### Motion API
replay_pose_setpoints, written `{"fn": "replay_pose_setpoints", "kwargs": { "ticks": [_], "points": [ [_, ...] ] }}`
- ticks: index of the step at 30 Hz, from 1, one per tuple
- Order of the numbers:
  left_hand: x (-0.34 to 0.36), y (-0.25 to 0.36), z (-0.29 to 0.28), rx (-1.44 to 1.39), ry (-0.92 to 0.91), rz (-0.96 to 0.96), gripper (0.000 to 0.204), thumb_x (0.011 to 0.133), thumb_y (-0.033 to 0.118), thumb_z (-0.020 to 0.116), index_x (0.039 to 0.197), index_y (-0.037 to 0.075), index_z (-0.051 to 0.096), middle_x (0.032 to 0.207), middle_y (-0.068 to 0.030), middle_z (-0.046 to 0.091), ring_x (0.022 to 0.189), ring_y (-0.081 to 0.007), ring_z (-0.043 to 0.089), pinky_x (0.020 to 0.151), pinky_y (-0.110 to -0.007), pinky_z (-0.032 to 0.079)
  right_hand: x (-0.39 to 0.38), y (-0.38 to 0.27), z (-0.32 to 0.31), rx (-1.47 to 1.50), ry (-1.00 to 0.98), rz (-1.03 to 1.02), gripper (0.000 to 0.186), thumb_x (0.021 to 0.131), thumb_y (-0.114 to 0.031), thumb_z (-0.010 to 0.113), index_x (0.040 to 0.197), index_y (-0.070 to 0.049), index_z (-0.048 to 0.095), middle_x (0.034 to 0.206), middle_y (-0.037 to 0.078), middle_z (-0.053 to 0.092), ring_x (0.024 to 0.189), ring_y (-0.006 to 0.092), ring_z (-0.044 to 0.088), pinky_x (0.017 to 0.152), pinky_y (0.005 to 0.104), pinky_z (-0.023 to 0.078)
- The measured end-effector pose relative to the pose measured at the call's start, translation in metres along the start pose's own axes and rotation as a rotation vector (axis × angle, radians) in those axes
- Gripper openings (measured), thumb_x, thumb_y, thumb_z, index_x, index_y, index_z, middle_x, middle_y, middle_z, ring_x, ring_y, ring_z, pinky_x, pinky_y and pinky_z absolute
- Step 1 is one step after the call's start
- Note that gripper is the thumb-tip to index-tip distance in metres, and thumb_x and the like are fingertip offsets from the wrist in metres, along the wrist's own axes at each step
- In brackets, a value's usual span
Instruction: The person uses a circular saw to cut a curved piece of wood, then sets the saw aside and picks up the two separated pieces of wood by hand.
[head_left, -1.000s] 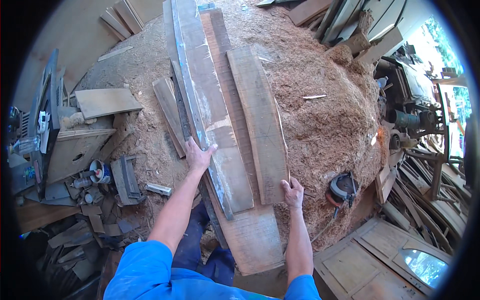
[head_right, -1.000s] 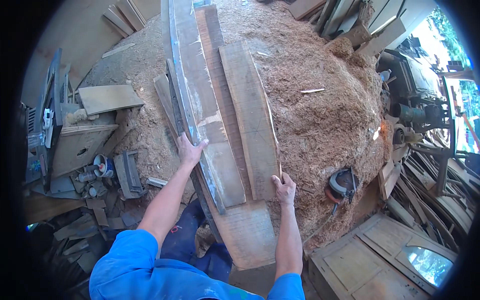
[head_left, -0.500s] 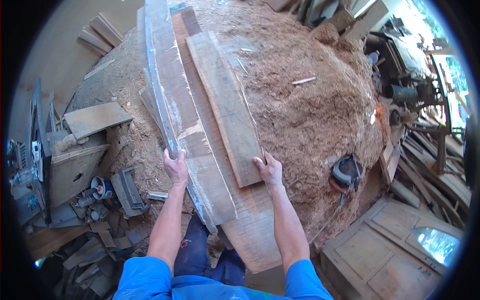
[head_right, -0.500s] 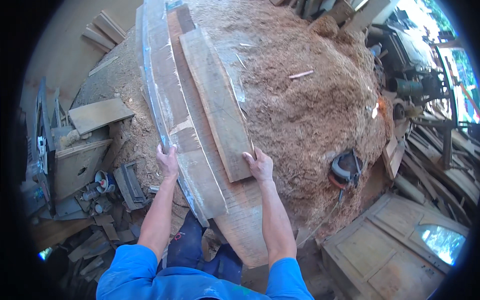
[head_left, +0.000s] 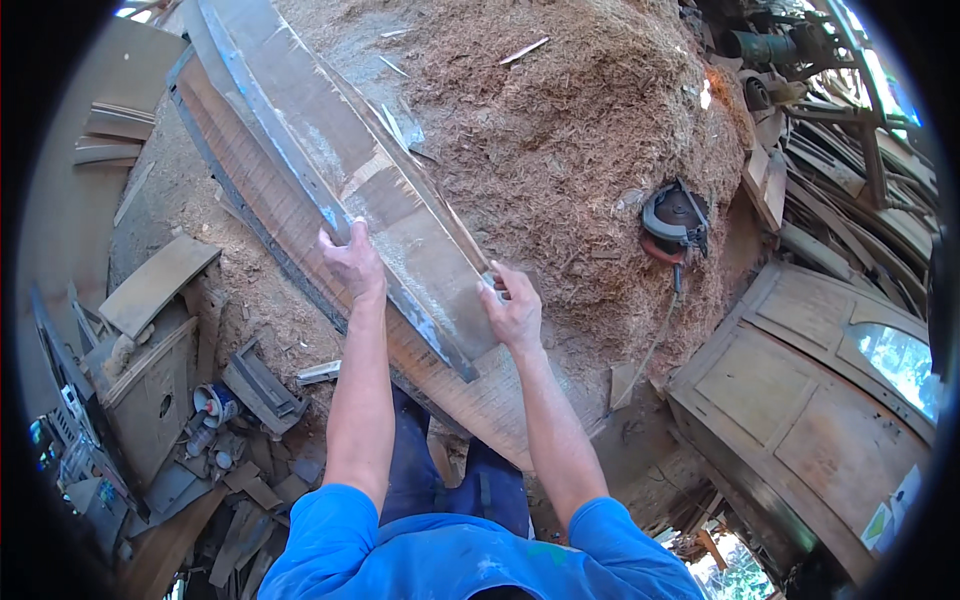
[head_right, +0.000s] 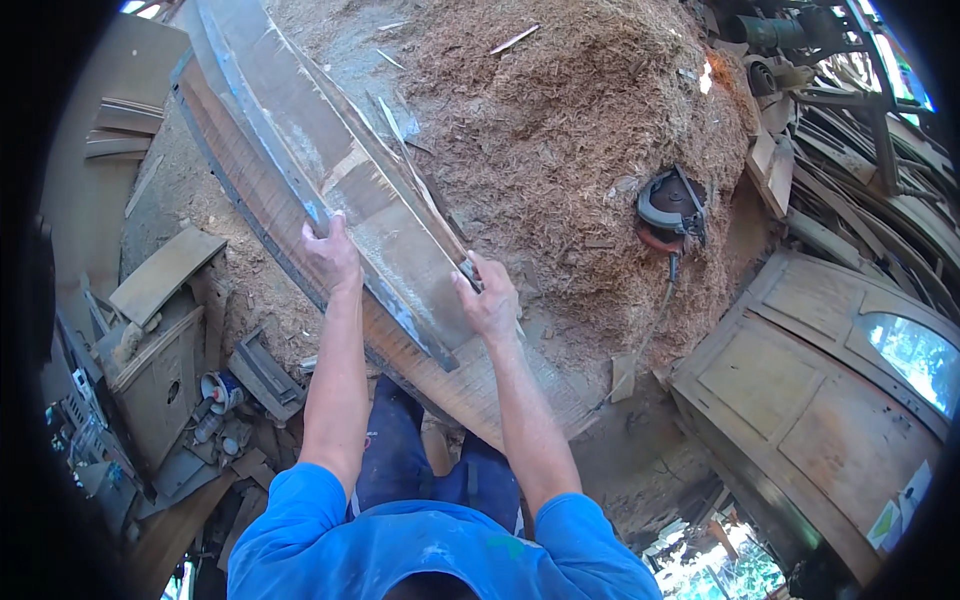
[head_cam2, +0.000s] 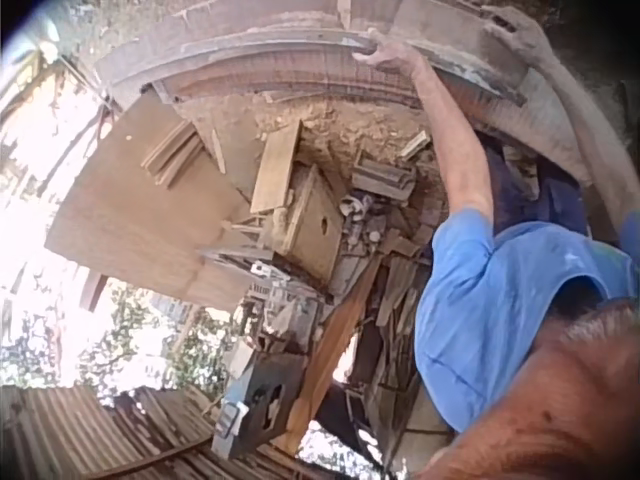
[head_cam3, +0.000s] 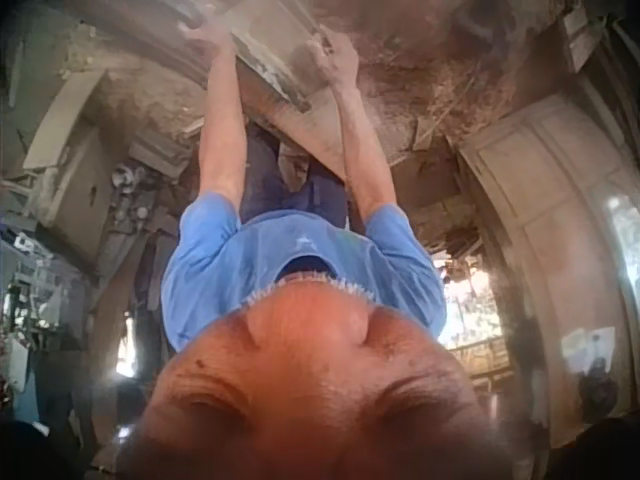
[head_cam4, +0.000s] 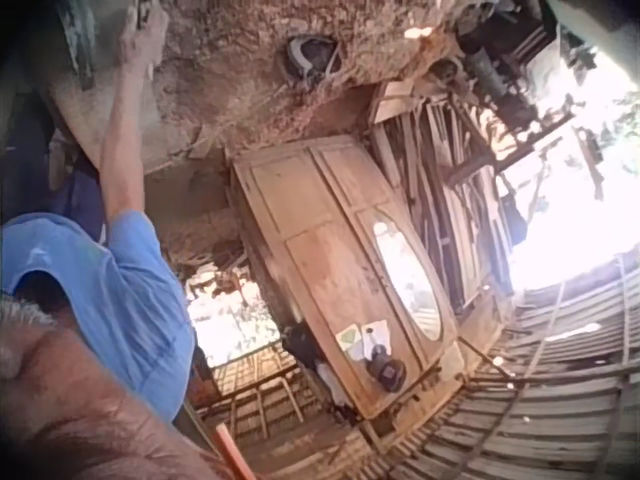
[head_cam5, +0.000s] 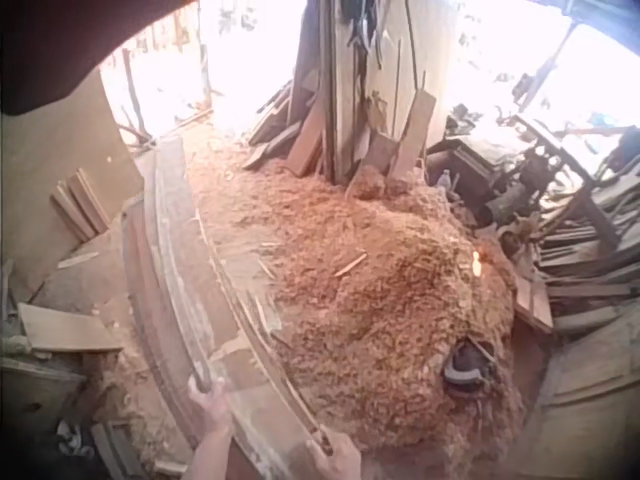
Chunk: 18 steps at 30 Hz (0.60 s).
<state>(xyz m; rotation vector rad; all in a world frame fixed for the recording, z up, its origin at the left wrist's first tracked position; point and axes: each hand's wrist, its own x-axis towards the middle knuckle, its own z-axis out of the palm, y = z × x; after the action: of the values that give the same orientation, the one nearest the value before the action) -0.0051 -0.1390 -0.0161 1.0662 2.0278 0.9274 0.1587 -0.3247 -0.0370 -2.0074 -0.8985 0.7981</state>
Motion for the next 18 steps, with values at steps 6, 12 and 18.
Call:
{"fn": "replay_pose_setpoints", "kwargs": {
  "ticks": [6, 12, 18],
  "points": [
    [0.013, -0.044, 0.031, 0.165, 0.134, 0.093, 0.077, 0.085, 0.038, 0.072, 0.136, -0.015, 0.047, 0.122, -0.0353, 0.062, 0.113, -0.0458, 0.062, 0.099, -0.052, 0.045, -0.003, 0.003, 0.021, -0.14, 0.11, -0.074, 0.036, 0.091, -0.019, 0.076, 0.123, -0.003, 0.07, 0.1, 0.017, 0.073, 0.088, 0.031, 0.072, 0.078, 0.0388, 0.056],
    [0.004, -0.03, 0.023, 0.042, 0.046, 0.045, 0.072, 0.085, 0.038, 0.072, 0.134, -0.011, 0.048, 0.115, -0.0311, 0.065, 0.102, -0.0433, 0.067, 0.09, -0.051, 0.05, 0.0, 0.014, 0.025, -0.064, 0.145, -0.15, 0.028, 0.091, -0.013, 0.075, 0.118, -0.004, 0.072, 0.1, 0.017, 0.073, 0.088, 0.0334, 0.072, 0.078, 0.0401, 0.057],
    [-0.008, -0.015, 0.025, 0.042, 0.096, -0.009, 0.066, 0.086, 0.029, 0.074, 0.129, -0.015, 0.051, 0.113, -0.0268, 0.065, 0.102, -0.0371, 0.065, 0.093, -0.045, 0.048, 0.006, 0.018, 0.019, 0.054, 0.123, -0.136, 0.023, 0.089, -0.008, 0.075, 0.111, -0.002, 0.074, 0.101, 0.017, 0.074, 0.091, 0.0318, 0.072, 0.08, 0.038, 0.056]
  ]
}}
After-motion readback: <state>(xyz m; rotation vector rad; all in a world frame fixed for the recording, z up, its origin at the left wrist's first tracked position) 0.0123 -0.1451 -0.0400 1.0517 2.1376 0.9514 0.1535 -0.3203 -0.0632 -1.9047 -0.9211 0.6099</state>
